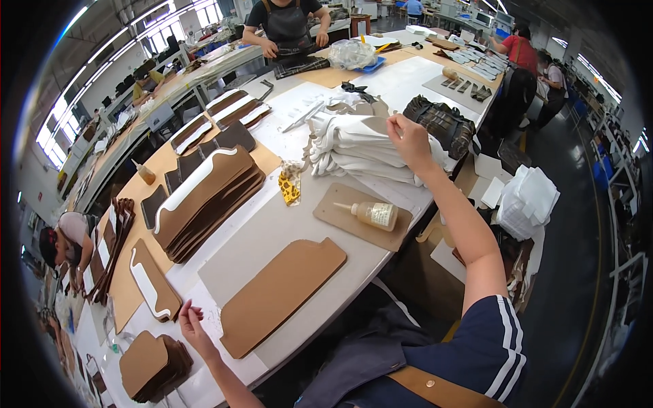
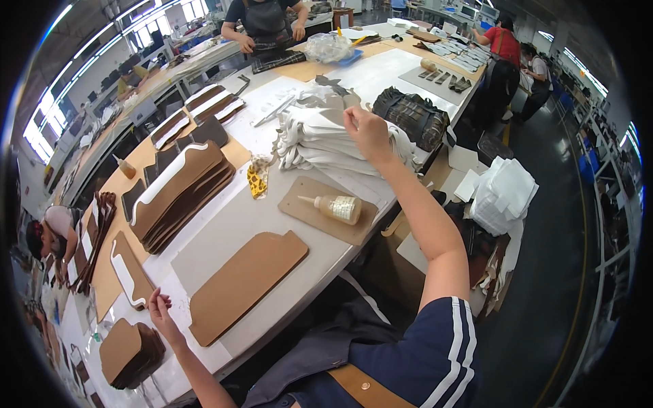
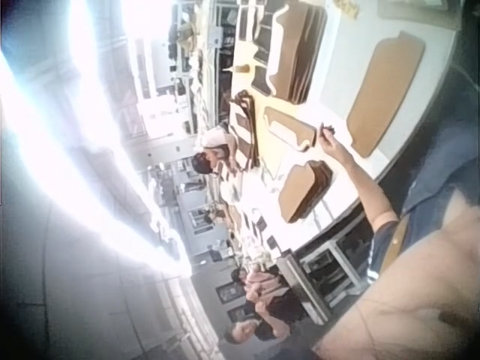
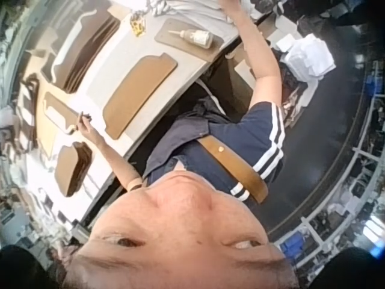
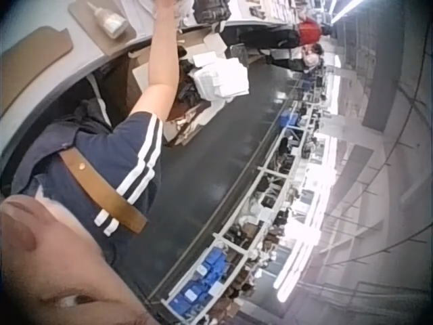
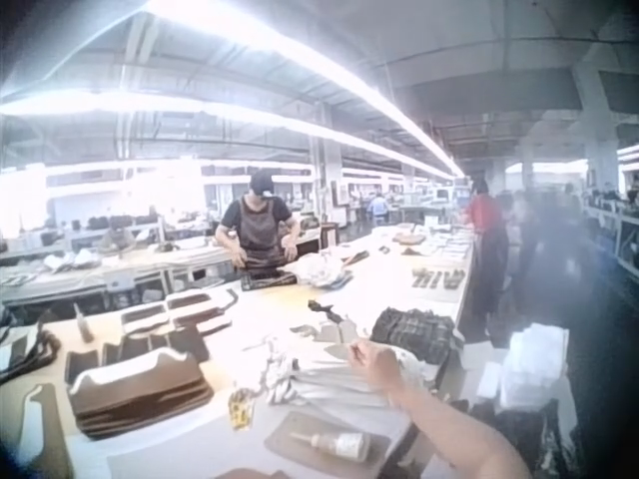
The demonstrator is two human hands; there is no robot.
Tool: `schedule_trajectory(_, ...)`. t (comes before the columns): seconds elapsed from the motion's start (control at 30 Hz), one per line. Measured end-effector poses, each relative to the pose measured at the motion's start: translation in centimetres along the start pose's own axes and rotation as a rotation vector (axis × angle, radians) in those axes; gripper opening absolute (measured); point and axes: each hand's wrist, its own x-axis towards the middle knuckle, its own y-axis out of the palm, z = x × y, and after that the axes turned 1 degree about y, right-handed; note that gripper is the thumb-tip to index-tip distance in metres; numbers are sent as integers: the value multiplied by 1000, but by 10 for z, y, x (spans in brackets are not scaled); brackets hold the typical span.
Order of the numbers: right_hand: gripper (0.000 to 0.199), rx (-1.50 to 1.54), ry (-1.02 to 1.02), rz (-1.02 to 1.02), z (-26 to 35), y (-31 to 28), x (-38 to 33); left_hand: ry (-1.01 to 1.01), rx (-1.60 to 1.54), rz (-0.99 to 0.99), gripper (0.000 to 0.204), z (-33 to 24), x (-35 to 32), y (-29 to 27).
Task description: Applying glue and attaching white material components to brown leather pieces at a workshop table.
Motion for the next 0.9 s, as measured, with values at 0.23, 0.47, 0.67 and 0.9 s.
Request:
schedule_trajectory(0.23,18,194,-492,257,174,-40,-30,-70,-400,939,42,-108,-75,121)
schedule_trajectory(0.47,28,559,-756,575,249,-38,-139,-487,-963,617,83,-111,-106,151)
schedule_trajectory(0.67,31,650,-616,674,248,-23,-187,-434,-549,560,72,-100,-118,130)
schedule_trajectory(0.9,18,645,-352,604,252,-20,-173,-512,-478,653,67,-98,-148,116)
